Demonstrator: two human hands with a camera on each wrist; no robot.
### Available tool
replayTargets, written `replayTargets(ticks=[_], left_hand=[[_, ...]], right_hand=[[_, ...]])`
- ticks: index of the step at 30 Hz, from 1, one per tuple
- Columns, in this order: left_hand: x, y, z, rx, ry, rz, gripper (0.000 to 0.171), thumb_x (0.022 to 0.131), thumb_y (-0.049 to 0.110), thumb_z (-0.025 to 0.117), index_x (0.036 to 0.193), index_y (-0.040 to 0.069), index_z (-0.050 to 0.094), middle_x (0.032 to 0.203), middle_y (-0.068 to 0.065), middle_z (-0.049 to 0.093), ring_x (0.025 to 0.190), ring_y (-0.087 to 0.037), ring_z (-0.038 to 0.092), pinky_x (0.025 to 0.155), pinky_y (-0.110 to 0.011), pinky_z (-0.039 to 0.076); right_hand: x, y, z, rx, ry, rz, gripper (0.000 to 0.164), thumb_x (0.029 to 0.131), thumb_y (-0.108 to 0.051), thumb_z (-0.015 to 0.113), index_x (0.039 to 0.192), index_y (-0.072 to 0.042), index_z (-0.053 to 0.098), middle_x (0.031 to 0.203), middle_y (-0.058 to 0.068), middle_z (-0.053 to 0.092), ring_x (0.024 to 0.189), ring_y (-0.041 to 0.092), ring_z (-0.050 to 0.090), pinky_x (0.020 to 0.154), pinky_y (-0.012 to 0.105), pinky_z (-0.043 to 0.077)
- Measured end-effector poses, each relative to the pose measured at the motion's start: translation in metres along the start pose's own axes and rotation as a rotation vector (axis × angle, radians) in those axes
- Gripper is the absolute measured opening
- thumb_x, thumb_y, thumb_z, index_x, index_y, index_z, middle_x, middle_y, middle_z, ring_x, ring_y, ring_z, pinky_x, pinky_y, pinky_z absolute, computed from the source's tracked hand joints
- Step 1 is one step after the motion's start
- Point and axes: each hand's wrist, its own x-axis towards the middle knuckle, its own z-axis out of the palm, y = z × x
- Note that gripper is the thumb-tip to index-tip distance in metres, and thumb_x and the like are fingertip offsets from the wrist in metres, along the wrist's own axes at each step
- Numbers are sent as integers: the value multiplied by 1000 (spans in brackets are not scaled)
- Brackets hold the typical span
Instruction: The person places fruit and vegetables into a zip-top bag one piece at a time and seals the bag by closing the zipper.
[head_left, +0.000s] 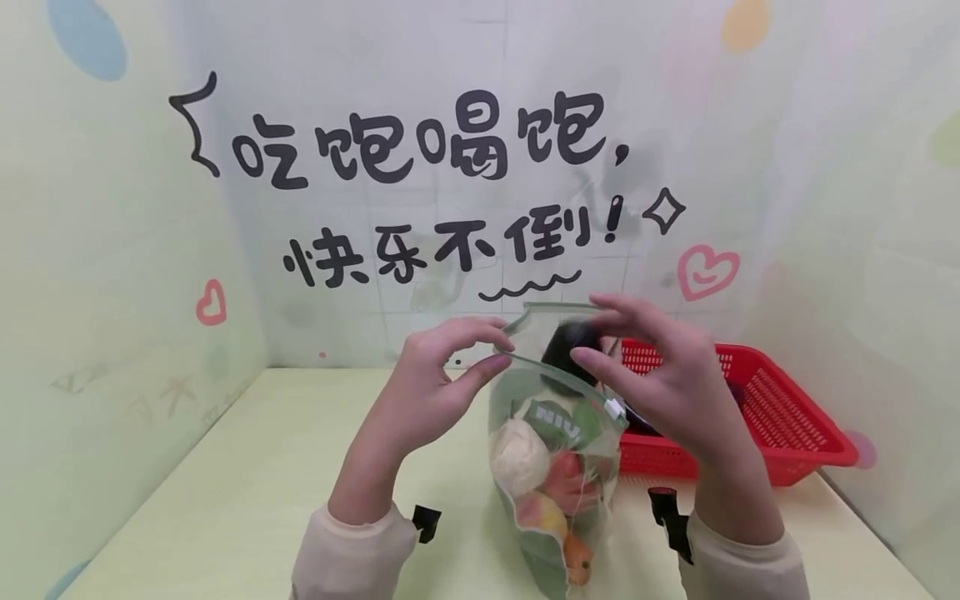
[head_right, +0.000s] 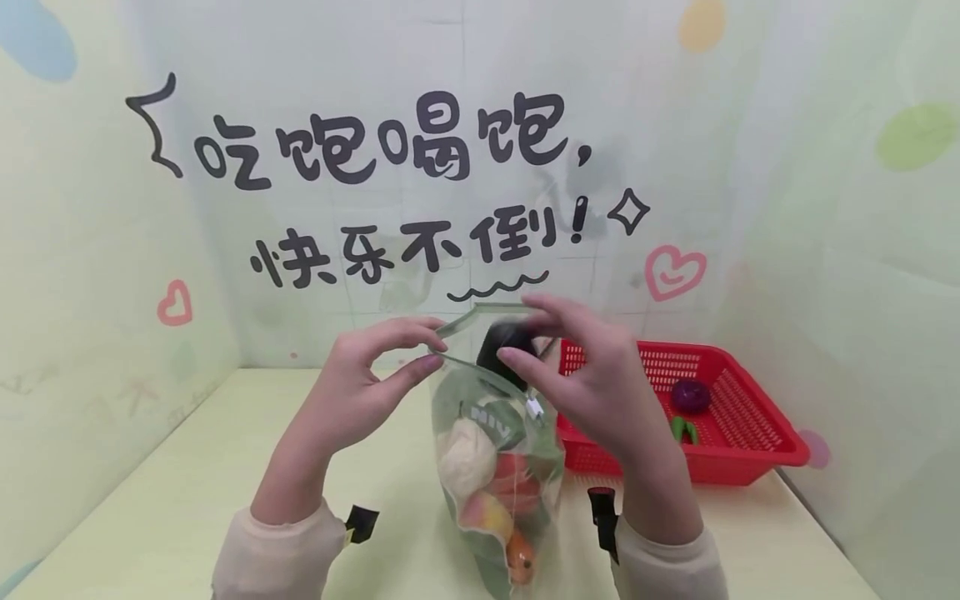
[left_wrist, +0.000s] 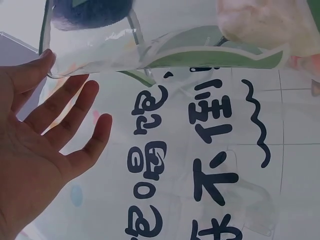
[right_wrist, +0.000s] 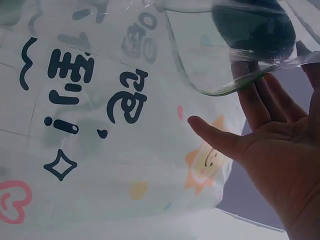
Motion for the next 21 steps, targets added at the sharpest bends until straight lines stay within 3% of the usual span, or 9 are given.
replayTargets(ticks=[6,12,15,21], left_hand=[[0,-3,2,4,5,8,12,85,6,72,96,10,70,107,-4,69,107,-11,60,92,-33,49],[2,-3,2,18,5,-2,11,86,7,71,97,11,70,108,-2,69,107,-9,59,91,-33,50],[1,-3,3,21,2,-15,11,87,8,71,97,12,70,109,-2,68,108,-9,59,89,-35,50],[0,-4,4,17,2,-14,11,87,9,71,97,13,70,108,-1,68,108,-9,59,89,-35,50]], right_hand=[[-3,7,1,-26,-28,2,29,73,5,76,102,-2,71,87,3,73,81,10,68,105,44,40],[0,3,-4,-23,-20,-35,23,73,9,73,95,1,71,87,5,71,81,11,66,104,48,41],[-1,2,-5,-22,-3,-56,22,73,10,71,94,4,70,87,7,71,81,13,66,102,39,44],[-2,3,-7,-5,20,-114,22,73,11,67,94,7,69,88,10,70,81,15,64,80,15,51]])
